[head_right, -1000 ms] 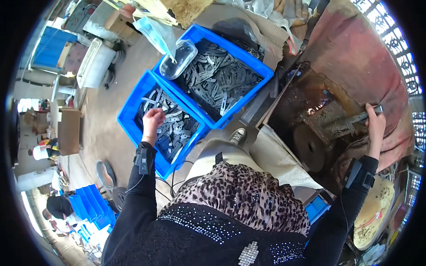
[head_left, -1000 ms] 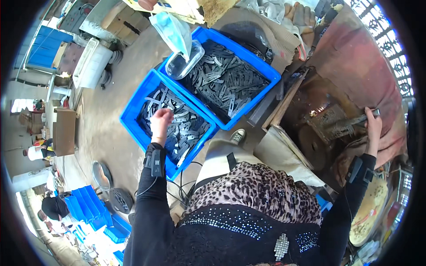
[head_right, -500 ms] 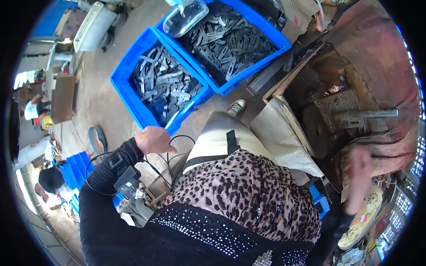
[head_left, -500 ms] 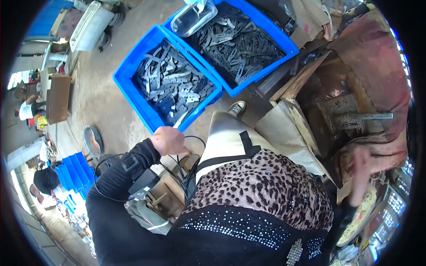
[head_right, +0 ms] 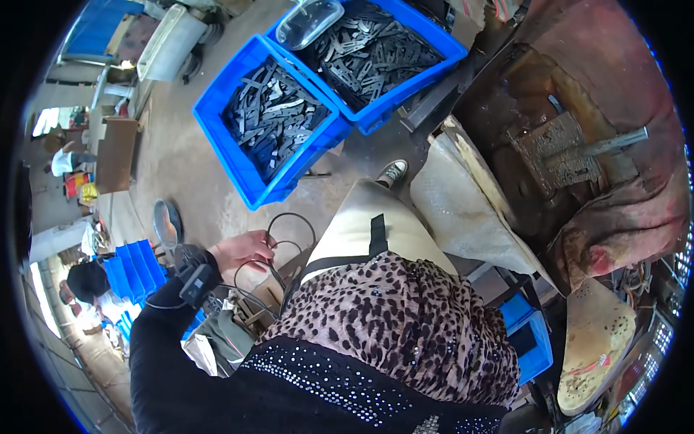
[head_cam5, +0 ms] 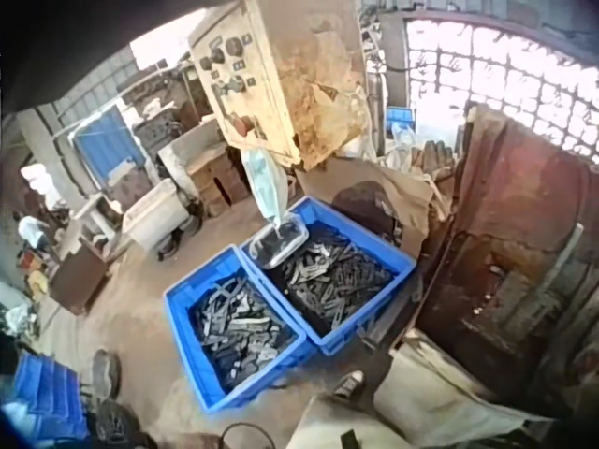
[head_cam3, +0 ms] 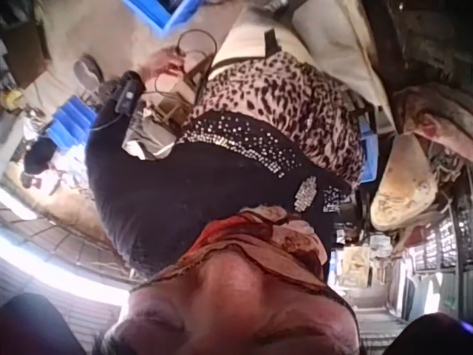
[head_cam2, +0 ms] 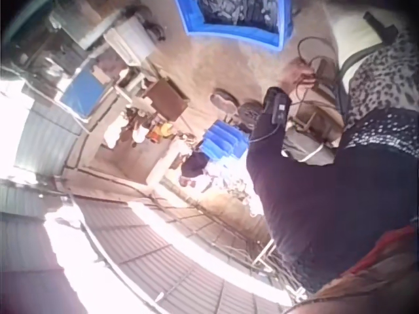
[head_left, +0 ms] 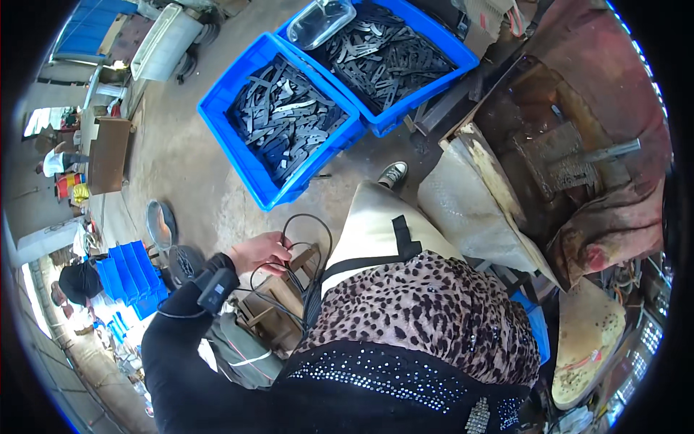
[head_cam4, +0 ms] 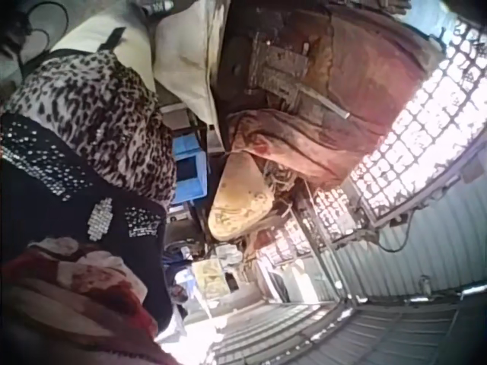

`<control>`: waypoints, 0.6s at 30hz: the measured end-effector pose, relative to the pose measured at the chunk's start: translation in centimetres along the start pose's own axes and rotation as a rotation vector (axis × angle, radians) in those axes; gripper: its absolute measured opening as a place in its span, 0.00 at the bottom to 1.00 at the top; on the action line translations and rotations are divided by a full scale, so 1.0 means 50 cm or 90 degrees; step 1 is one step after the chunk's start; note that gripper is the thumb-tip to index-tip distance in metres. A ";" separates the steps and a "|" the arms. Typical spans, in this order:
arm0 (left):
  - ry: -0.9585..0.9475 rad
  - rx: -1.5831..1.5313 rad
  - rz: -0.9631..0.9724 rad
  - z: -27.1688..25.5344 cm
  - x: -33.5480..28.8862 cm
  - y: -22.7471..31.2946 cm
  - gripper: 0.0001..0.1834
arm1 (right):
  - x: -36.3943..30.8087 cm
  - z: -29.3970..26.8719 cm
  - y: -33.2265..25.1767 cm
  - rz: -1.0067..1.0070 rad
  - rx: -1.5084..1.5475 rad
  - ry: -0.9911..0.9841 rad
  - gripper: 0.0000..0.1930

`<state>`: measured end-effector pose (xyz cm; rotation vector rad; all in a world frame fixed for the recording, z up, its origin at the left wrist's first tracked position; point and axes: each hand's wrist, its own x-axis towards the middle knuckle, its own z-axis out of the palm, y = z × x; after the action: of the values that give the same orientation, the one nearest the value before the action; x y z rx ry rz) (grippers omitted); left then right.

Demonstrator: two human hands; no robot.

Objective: Assembling small metal components using a manual fixture and pressing mechanism on a workbench.

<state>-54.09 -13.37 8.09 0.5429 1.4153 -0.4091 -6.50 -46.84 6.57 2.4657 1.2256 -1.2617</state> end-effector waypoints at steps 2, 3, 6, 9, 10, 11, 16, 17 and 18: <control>-0.025 0.089 -0.050 -0.012 -0.011 -0.006 0.08 | 0.006 0.029 0.027 -0.028 -0.033 -0.011 0.07; -0.055 0.185 -0.103 -0.021 -0.019 -0.007 0.08 | 0.007 0.043 0.041 -0.040 -0.047 -0.016 0.07; -0.140 0.255 -0.220 -0.035 -0.002 -0.071 0.10 | 0.022 0.074 0.083 -0.071 -0.086 -0.018 0.07; -0.190 0.210 -0.246 -0.026 -0.008 -0.148 0.11 | 0.036 0.094 0.145 -0.087 -0.120 -0.010 0.07; -0.225 0.209 -0.254 -0.014 -0.039 -0.131 0.12 | 0.043 0.097 0.166 -0.090 -0.129 -0.004 0.07; -0.260 0.209 -0.263 -0.008 -0.062 -0.105 0.15 | 0.049 0.100 0.187 -0.092 -0.138 0.002 0.07; 0.056 0.879 -0.156 -0.010 -0.122 0.018 0.23 | 0.027 -0.131 -0.044 -0.151 -0.051 0.042 0.08; 0.153 1.152 0.060 -0.008 -0.132 0.050 0.25 | 0.032 -0.162 -0.079 -0.168 0.003 0.052 0.08; 0.236 1.120 0.105 0.024 -0.147 0.109 0.24 | 0.036 -0.180 -0.108 -0.162 0.003 0.056 0.08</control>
<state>-50.90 -10.02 16.08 2.1920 0.9995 -1.4590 -4.01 -38.29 12.43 2.4520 1.6040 -1.2209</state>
